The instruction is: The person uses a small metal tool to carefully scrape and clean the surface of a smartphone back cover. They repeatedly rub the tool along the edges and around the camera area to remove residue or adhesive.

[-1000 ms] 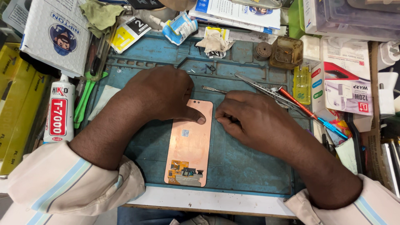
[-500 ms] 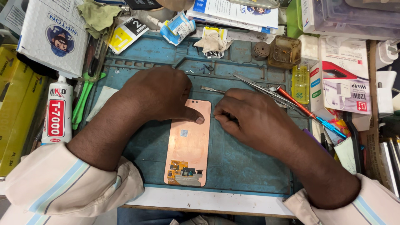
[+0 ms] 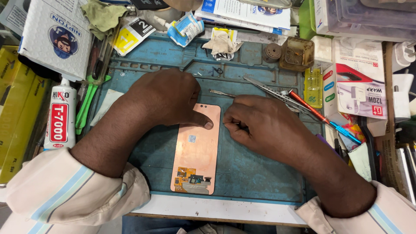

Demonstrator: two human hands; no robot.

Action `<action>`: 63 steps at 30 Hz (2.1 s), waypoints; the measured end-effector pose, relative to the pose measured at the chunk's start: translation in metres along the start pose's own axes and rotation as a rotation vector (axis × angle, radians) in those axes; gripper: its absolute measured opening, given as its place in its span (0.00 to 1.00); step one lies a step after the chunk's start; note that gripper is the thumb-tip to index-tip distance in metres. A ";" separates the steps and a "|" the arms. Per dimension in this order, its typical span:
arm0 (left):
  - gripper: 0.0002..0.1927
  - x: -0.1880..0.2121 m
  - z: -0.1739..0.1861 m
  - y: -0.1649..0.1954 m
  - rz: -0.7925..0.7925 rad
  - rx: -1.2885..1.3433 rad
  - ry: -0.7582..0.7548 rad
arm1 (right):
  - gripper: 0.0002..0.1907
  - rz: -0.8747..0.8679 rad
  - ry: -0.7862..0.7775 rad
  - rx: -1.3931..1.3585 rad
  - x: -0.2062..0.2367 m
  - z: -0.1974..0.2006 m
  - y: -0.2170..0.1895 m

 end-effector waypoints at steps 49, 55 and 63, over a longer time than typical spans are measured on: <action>0.24 0.007 0.002 -0.010 -0.191 0.016 0.151 | 0.08 -0.459 -0.158 -0.499 -0.003 -0.027 0.027; 0.28 0.002 -0.006 -0.010 -0.169 0.079 0.045 | 0.08 -0.437 -0.143 -0.494 -0.003 -0.029 0.028; 0.29 0.007 -0.003 -0.007 -0.140 0.044 0.064 | 0.08 -0.422 -0.175 -0.419 -0.006 -0.029 0.025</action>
Point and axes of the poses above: each hand's wrist, its own x-axis away from the middle knuckle, its own z-axis out of the back of the hand, y = z × x, the point moved 8 cm from there along -x, towards the middle knuckle, and after that the axes turned 7 degrees about -y, right-handed, at the moved point
